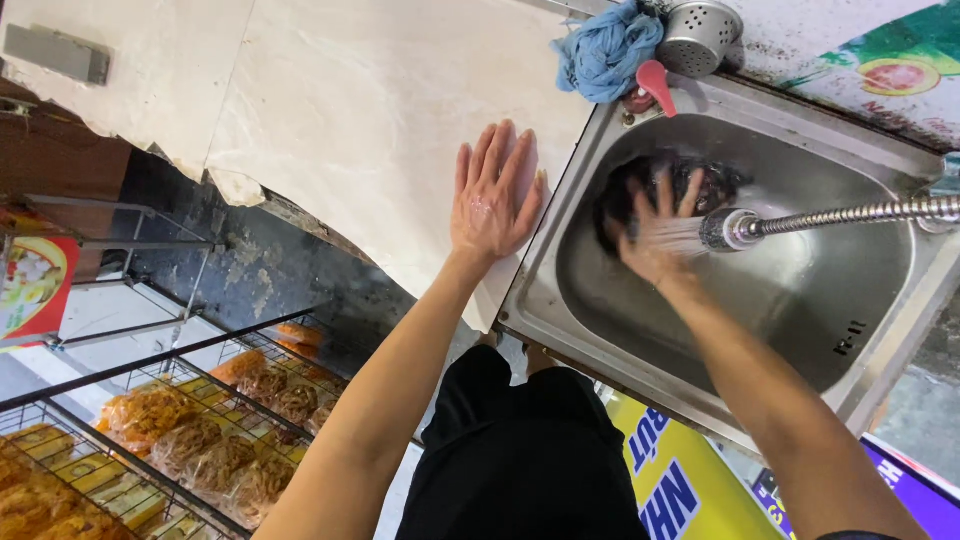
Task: Washing and wringing out a cloth in a sink and then hanging it to dry.
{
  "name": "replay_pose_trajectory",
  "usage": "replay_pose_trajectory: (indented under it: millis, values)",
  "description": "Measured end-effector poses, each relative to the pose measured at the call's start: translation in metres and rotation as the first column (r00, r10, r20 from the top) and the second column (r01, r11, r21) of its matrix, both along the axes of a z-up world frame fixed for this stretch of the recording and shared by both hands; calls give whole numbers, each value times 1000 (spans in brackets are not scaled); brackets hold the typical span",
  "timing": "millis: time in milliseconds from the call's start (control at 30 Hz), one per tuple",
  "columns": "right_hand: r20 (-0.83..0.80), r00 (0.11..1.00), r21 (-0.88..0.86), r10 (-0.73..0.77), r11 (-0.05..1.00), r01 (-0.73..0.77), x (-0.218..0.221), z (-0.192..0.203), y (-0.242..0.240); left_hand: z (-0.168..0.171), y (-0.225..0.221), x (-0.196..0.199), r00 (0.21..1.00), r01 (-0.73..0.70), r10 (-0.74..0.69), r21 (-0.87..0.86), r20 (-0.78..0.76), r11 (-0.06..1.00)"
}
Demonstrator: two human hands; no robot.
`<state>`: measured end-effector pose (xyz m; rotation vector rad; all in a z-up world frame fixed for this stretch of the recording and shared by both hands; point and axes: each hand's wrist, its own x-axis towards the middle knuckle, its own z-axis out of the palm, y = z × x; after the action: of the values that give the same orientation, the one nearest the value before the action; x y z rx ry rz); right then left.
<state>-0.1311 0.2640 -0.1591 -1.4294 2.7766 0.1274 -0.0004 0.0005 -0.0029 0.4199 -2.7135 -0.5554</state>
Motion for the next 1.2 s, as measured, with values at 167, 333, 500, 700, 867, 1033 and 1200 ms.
replay_pose_trajectory:
  millis: [167,333,500,700,867,1033,1200]
  values:
    - [186,978,241,98,960,-142,-8,18,6,1,-1,-3,1000,5,-5,5,10,1000]
    - [431,811,-235,-396,818,525,-15,-3,21,1,-1,-1,1000,19,-19,9,11,1000]
    - [975,96,-83,-201,72,994,-12,-39,107,0,-3,-1,999,43,-43,16,-9,999]
    - [973,4,-15,232,45,999,32,79,115,-7,-8,0,990,136,-135,17,-37,991]
    - [937,315,-327,-151,-63,943,40,97,120,-5,-9,4,987,161,-161,29,-13,986]
    - [654,422,-213,-628,382,899,80,91,121,-15,-14,6,980,198,-198,13,-19,980]
    - [217,536,275,-816,577,769,91,67,143,-17,-18,6,978,210,-210,17,5,978]
